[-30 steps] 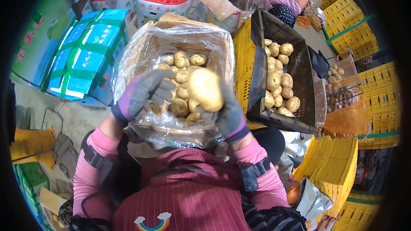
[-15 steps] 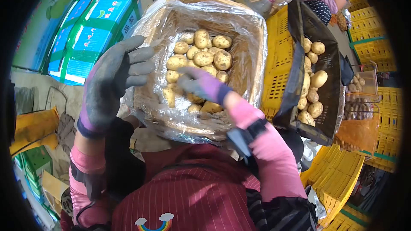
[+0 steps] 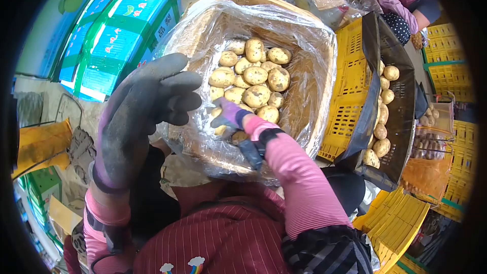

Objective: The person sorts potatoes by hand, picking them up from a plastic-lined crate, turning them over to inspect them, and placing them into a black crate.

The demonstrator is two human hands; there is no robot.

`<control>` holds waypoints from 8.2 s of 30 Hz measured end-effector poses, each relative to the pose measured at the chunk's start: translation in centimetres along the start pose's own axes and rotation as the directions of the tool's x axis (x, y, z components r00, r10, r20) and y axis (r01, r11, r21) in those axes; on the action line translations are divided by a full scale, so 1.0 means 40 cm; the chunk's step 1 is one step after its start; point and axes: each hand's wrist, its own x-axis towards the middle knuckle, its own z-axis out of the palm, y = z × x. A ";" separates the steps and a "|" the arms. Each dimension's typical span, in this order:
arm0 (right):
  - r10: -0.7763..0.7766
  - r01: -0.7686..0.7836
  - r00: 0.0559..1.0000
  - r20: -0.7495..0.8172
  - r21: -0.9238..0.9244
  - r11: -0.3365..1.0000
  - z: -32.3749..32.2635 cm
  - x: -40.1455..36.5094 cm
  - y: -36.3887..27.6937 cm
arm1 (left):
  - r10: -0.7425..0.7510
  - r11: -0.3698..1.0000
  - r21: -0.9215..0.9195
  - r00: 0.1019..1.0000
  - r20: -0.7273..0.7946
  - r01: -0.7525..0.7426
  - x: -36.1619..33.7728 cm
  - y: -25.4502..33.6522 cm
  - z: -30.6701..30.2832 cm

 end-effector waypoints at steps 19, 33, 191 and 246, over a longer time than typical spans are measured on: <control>-0.551 0.703 0.623 -0.556 0.089 0.705 -0.101 -0.679 -0.287 | 0.144 0.921 0.271 0.890 0.432 -0.281 0.009 -0.235 0.093; -0.311 0.564 0.713 -0.628 0.250 0.787 -0.104 -0.566 -0.194 | 0.219 0.918 0.290 0.956 0.196 -0.270 0.031 -0.200 0.117; -0.284 0.736 0.555 -0.782 0.303 0.605 -0.042 -0.597 -0.284 | 0.246 0.962 0.101 0.966 0.075 -0.252 0.028 -0.210 0.184; 0.273 0.854 0.333 -0.903 0.411 0.318 -0.339 -0.924 0.008 | 0.033 0.990 0.135 0.995 0.094 -0.046 0.066 -0.132 0.129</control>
